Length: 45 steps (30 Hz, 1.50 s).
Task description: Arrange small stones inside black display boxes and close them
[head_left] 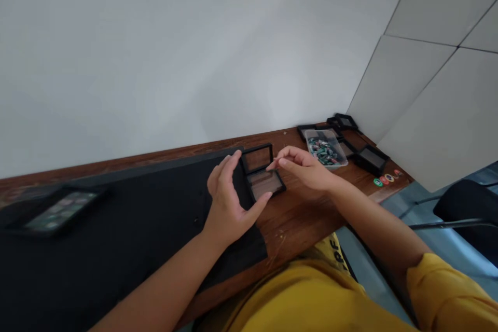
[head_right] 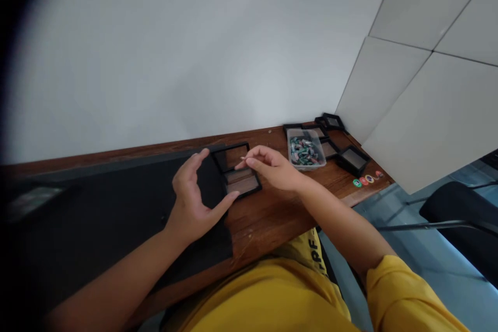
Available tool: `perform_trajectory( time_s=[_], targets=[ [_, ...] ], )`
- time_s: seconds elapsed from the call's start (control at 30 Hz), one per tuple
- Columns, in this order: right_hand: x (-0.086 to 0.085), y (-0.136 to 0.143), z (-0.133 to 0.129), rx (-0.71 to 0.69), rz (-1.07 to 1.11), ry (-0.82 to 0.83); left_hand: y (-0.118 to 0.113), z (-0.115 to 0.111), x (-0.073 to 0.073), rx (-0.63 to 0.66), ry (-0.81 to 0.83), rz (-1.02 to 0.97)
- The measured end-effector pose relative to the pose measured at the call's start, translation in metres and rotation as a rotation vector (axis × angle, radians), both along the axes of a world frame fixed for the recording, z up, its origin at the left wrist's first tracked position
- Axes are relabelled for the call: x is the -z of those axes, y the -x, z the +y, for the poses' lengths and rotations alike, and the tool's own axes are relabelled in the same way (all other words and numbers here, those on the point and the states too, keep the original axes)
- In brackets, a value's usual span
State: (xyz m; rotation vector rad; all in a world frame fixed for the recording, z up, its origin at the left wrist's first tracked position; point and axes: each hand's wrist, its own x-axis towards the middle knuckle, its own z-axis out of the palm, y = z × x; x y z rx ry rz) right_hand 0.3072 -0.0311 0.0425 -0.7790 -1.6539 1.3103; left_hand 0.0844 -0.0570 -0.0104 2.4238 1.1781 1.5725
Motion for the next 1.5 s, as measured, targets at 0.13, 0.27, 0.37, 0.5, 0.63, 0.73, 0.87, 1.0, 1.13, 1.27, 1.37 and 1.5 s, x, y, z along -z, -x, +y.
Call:
perform_trajectory(
  time_s=[0.13,0.27,0.37,0.5,0.63,0.73,0.87,1.0,1.13,1.27,1.37,1.5],
  targets=[
    [0.008,0.025,0.007,-0.134,0.018,0.104,0.003,0.002,-0.008,0.006,-0.081,0.022],
    [0.012,0.034,0.014,-0.206,0.025,0.156,0.005,0.007,-0.011,-0.019,-0.031,0.045],
    [0.017,0.035,0.016,-0.234,0.028,0.206,0.005,0.009,-0.011,0.012,-0.002,0.035],
    [0.023,0.033,0.016,-0.23,0.024,0.241,0.004,0.011,-0.011,0.076,0.038,-0.012],
    [0.025,0.029,0.015,-0.216,0.002,0.219,0.005,0.013,-0.011,0.082,0.077,-0.057],
    [0.023,0.027,0.014,-0.233,-0.019,0.218,0.006,0.013,-0.011,0.095,0.07,-0.087],
    [0.019,0.026,0.013,-0.223,-0.029,0.236,0.005,0.013,-0.011,0.111,0.059,-0.129],
    [0.014,0.025,0.012,-0.215,-0.028,0.259,0.003,0.011,-0.013,0.109,0.041,-0.176],
    [0.01,0.022,0.01,-0.222,-0.017,0.273,0.003,0.009,-0.015,0.094,0.031,-0.198],
    [0.011,0.021,0.01,-0.216,-0.007,0.29,0.004,0.01,-0.015,0.096,0.042,-0.203],
    [0.013,0.021,0.011,-0.199,-0.001,0.299,0.004,0.01,-0.015,0.098,0.058,-0.223],
    [0.015,0.022,0.012,-0.166,0.004,0.301,0.002,0.009,-0.014,0.128,0.133,-0.234]
  ],
)
